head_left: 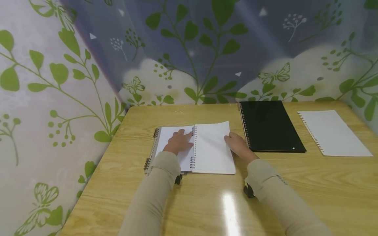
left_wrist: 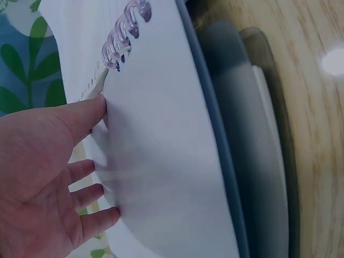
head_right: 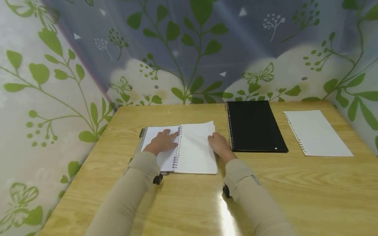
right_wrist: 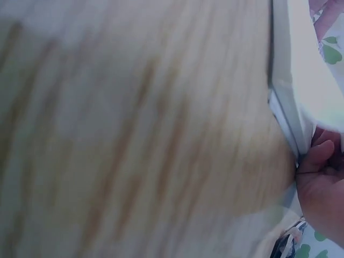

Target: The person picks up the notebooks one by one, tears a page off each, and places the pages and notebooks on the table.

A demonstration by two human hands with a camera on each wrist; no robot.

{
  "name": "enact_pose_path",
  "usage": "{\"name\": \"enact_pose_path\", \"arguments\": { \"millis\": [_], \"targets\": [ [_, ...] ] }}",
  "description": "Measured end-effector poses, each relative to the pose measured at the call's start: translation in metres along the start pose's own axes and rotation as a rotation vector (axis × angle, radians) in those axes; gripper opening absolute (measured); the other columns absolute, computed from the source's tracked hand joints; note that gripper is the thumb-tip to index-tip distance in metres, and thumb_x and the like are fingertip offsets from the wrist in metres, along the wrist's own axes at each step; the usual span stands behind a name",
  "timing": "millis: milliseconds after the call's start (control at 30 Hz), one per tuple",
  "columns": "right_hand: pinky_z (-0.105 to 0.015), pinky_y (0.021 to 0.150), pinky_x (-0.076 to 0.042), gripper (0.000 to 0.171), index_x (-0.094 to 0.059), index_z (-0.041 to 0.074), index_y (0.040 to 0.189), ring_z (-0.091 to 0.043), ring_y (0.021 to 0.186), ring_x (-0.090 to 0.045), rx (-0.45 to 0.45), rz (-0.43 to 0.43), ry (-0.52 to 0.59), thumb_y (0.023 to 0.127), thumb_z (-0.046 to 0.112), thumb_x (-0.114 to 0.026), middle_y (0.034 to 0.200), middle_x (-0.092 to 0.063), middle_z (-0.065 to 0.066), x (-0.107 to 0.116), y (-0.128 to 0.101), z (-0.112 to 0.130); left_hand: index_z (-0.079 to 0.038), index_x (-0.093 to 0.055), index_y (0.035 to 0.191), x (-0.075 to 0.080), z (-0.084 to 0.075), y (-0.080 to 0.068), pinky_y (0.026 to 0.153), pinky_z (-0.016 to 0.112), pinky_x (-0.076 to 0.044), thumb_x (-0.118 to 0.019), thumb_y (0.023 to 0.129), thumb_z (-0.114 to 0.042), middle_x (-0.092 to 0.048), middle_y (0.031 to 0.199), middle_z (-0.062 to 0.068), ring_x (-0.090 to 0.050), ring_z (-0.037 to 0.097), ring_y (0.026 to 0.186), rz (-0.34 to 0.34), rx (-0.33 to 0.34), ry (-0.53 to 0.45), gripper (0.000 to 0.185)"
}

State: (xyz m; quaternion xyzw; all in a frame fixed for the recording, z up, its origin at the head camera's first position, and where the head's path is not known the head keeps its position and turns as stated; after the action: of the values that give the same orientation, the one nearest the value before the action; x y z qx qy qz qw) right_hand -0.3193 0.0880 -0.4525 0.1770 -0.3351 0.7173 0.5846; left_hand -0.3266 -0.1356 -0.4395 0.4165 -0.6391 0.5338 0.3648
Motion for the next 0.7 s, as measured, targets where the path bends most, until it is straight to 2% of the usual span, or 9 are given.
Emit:
{"name": "enact_pose_path", "arguments": {
  "millis": [100,200,333,600,700],
  "targets": [
    [-0.044,0.092,-0.040,0.045,-0.046,-0.004,0.125,-0.031,0.105,-0.047,-0.014,0.004,-0.014,0.098,0.027,-0.028,0.122,-0.050,-0.021,-0.0003,0.0002,-0.0007,-0.033,-0.022,0.146,-0.0007,-0.0001,0.0001,0.109,0.054,-0.024,-0.045,0.094,-0.043,-0.012,0.155,0.005,-0.013,0.031,0.142,0.002,0.001,-0.007,0.057],
    [-0.039,0.079,-0.039,0.039,-0.050,-0.002,0.113,-0.028,0.092,-0.046,-0.015,0.002,-0.024,0.097,0.027,-0.029,0.105,-0.050,-0.017,0.0000,-0.0002,-0.0005,-0.033,-0.022,0.146,0.0002,-0.0009,-0.0013,0.109,0.054,-0.023,-0.045,0.094,-0.042,-0.011,0.155,0.005,-0.012,0.031,0.142,0.002,0.003,-0.009,0.057],
    [-0.034,0.071,-0.037,0.034,-0.049,0.000,0.104,-0.026,0.085,-0.045,0.001,0.009,-0.018,0.098,0.027,-0.029,0.093,-0.047,-0.014,0.0012,0.0003,-0.0003,-0.032,-0.022,0.146,0.0029,-0.0028,-0.0040,0.109,0.054,-0.022,-0.045,0.095,-0.041,-0.012,0.155,0.005,-0.012,0.031,0.142,-0.001,0.003,-0.017,0.057],
    [-0.030,0.065,-0.036,0.028,-0.046,0.001,0.094,-0.024,0.079,-0.044,0.078,0.048,0.006,0.098,0.024,-0.030,0.083,-0.043,-0.010,0.0016,-0.0009,-0.0014,-0.033,-0.021,0.146,0.0010,-0.0022,-0.0056,0.109,0.056,-0.020,-0.045,0.095,-0.039,-0.010,0.156,0.005,-0.009,0.031,0.142,0.006,0.010,-0.052,0.057],
    [-0.031,0.068,-0.037,0.029,-0.046,0.001,0.095,-0.025,0.081,-0.045,0.099,0.055,0.028,0.098,0.024,-0.029,0.085,-0.045,-0.011,0.0023,-0.0020,-0.0031,-0.032,-0.022,0.146,0.0000,-0.0017,-0.0038,0.109,0.055,-0.021,-0.046,0.095,-0.039,-0.011,0.156,0.006,-0.011,0.032,0.142,0.001,0.000,-0.037,0.057]
  ]
}}
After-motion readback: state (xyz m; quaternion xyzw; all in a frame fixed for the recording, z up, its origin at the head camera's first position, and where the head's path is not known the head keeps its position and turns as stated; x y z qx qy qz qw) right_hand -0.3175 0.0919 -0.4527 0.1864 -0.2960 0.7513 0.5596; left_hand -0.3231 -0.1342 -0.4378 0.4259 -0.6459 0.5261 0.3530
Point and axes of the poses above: each hand's wrist, its own y-axis towards the middle knuckle, its own x-axis out of the back of the hand, z = x × y, the point moved 5 cm from there along y, towards the middle knuckle
